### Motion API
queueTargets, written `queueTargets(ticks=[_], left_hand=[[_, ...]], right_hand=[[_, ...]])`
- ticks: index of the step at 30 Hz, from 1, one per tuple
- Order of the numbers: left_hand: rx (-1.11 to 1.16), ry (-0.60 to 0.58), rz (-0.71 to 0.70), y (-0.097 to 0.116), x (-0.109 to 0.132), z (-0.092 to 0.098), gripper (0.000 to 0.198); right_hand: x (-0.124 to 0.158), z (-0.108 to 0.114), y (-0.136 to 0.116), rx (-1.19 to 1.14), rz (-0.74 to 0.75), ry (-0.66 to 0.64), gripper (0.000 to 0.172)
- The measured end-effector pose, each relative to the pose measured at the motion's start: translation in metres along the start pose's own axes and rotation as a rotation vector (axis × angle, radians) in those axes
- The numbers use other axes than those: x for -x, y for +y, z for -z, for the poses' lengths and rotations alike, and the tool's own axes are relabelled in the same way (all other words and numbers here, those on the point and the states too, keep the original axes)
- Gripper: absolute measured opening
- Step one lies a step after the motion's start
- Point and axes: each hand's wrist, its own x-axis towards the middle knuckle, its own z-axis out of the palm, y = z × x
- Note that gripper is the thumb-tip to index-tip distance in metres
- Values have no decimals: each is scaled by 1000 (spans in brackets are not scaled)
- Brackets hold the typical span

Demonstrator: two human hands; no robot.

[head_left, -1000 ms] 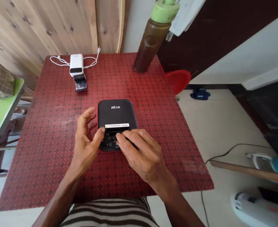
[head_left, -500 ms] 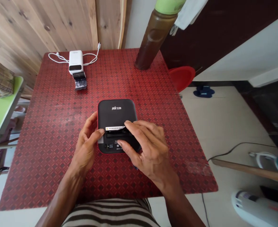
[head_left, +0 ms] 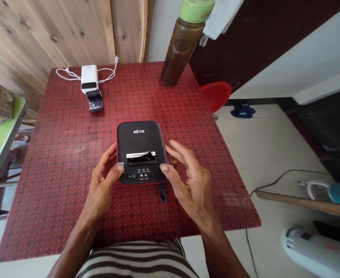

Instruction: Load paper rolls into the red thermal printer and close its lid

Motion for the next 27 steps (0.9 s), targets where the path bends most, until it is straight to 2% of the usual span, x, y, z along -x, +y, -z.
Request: queueTargets(ticks=[6,11,14,20,27], left_hand=[[-60,-9,-1,3,3,8,60],[-71,-6,-20,3,5,10,59],[-62,-2,-9,4,4,8,58],[2,86,36,10,2,-1,57],[-3,88,60,14,1,-5,58]], right_hand=[[-1,1,-5,-39,-11,-41,59],[0,0,-3,-56,-2,-42,56],[1,-1,-1,-52,6,-38,56],[5,-4,6,-63,-15,-16,57],[13,-12,15,-228,-91,13,62]])
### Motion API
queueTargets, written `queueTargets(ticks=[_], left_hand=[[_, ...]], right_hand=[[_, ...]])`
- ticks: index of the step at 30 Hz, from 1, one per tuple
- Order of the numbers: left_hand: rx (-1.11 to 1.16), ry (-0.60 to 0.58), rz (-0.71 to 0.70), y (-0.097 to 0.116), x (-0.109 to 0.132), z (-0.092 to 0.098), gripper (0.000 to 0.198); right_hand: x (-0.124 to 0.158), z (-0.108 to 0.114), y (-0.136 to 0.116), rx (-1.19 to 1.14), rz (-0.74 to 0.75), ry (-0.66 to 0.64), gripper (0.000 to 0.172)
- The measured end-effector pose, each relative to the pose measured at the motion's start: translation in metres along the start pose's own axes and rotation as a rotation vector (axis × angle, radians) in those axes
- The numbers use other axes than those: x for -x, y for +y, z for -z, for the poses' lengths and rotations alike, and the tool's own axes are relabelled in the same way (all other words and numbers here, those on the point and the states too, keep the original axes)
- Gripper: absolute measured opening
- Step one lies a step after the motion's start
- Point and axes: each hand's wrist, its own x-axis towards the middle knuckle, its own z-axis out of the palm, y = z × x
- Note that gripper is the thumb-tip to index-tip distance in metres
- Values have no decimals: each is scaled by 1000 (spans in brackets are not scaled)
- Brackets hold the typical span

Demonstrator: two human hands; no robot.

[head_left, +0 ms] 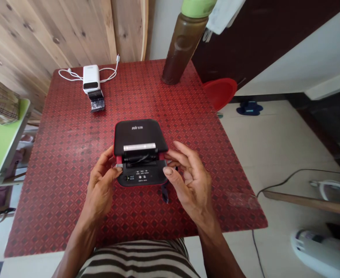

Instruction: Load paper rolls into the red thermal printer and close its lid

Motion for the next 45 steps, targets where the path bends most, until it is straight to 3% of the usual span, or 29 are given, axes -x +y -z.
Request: queueTargets(ticks=[8,12,16,19,22,30,34,45], left_hand=[[-8,-17,-36,-10,1,2,57],[13,-56,-49,-16,1,7,57],[3,-94,-69,-19,1,11,58],[11,-132,-61,-20,2,16,61],[22,-169,-68,-22,2,20,59],[45,-174,-79,-23,2,18,59],[38,-170,-70,-21,1,17,60],[29,-168,-78,-21,2,17,59]], right_hand=[[-2,2,-3,-16,19,0,51],[-23,5,-22,252,295,6,22],[-58,-8,-44,553,456,-251,27],[-83,-26,-56,785,406,-516,23],[-99,-44,-62,944,366,-652,24],[-112,-69,-70,1113,349,-673,36],[-114,-69,-72,1130,350,-718,37],[-108,-66,-72,1118,273,-657,32]])
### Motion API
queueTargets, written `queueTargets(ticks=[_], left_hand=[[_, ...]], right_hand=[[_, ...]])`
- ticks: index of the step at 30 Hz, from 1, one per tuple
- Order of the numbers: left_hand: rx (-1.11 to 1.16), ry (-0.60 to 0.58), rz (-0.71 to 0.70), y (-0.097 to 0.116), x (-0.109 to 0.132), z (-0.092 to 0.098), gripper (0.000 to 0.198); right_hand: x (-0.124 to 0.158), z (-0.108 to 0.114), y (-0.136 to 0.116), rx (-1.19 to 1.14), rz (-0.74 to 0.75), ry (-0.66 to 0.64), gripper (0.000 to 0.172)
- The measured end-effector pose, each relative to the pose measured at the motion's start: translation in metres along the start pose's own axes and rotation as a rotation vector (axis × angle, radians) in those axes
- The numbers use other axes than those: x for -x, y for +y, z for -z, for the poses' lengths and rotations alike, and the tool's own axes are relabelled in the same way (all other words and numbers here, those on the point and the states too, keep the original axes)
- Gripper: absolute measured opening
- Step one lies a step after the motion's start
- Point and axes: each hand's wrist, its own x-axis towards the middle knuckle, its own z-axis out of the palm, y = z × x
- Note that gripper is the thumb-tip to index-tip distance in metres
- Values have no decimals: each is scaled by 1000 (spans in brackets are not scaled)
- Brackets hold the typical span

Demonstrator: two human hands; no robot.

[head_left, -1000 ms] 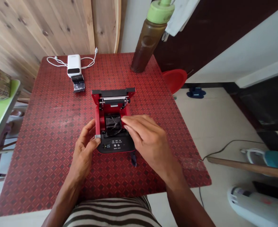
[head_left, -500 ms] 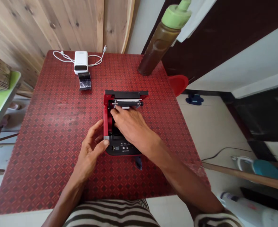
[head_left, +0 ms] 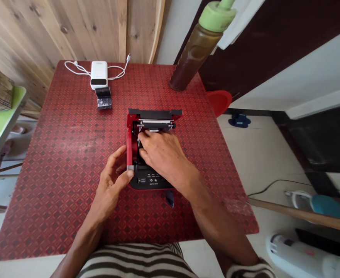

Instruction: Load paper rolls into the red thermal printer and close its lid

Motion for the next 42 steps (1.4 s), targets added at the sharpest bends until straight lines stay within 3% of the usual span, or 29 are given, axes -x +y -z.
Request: queueTargets(ticks=[6,10,16,21,25,27,29,33,42], left_hand=[[-10,8,9,2,1,-1,60],[-3,1,5,1,1,0,60],[5,-15,12,-2,1,2,62],[-30,3,6,-7,1,6,61],[-43,24,-4,-9,-1,5,61],[-43,29,-8,-9,-1,5,61],[-42,32,-17,-10,-1,5,60],[-40,35,-36,-11,-2,6,58],[-49,34,-47,-12,-2,6,57]], right_hand=[[3,-5,3,-67,20,69,35],[17,-3,4,-146,34,133,23],[65,5,35,-521,31,441,12],[80,-11,95,-800,-280,665,17],[56,-46,130,-871,-527,1022,23],[41,-63,133,-839,-604,1114,24],[29,-77,127,-835,-595,1025,25],[24,-93,107,-894,-441,689,24],[43,-92,102,-913,-272,451,21]])
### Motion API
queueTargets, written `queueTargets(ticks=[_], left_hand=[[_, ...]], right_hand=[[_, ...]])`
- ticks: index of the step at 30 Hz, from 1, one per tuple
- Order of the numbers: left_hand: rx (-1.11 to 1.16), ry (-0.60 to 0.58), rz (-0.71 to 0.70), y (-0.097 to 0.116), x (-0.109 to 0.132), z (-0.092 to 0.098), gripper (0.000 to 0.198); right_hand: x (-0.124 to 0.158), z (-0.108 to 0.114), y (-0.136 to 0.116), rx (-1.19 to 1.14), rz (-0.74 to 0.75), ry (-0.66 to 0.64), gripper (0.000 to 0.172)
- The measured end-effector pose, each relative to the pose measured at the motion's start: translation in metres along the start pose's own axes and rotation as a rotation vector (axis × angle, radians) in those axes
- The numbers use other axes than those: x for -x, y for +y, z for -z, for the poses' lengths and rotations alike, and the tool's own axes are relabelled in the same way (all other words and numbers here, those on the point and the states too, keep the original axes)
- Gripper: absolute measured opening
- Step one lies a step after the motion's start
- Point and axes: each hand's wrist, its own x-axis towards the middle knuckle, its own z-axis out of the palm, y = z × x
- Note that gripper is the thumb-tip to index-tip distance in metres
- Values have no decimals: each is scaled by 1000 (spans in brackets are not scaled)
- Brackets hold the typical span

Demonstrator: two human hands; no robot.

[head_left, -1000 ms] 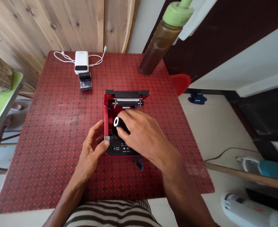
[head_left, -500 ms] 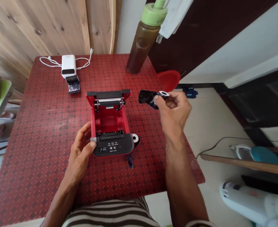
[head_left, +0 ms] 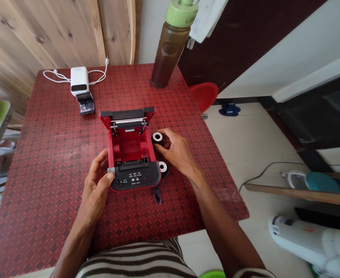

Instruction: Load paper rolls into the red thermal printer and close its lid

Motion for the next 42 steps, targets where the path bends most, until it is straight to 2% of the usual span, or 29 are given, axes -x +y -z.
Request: queueTargets(ticks=[5,8,11,13,16,19,23,26,29,32,36,39,42], left_hand=[[-5,-5,-10,0,0,0,58],[-2,-3,-11,1,0,0,58],[-1,-3,-6,1,0,1,57],[-8,-4,-4,1,0,1,57],[-18,6,-11,0,0,1,57],[-22,20,-20,0,0,1,55],[-22,6,-7,1,0,0,56],[-26,-3,4,1,0,0,60],[-20,-10,5,0,1,1,60],[-16,-8,4,-1,1,1,59],[-36,-8,-3,-1,1,1,60],[-43,-25,2,0,1,0,61],[-32,-39,11,4,2,-2,60]], right_hand=[[3,4,5,-18,-17,-12,36],[16,15,9,-18,-43,12,44],[41,29,11,18,-78,21,32],[62,35,11,14,-109,-29,25],[87,31,4,-36,-144,-105,29],[95,15,-6,-48,-119,-70,35],[89,-3,-11,-32,-28,-24,23],[89,-4,-9,-48,-26,-6,20],[93,10,-13,-133,-88,36,25],[93,38,-32,-166,-114,20,27],[71,63,-74,-34,20,-87,28],[42,54,-97,132,169,-186,32],[16,25,-108,326,311,-287,22]])
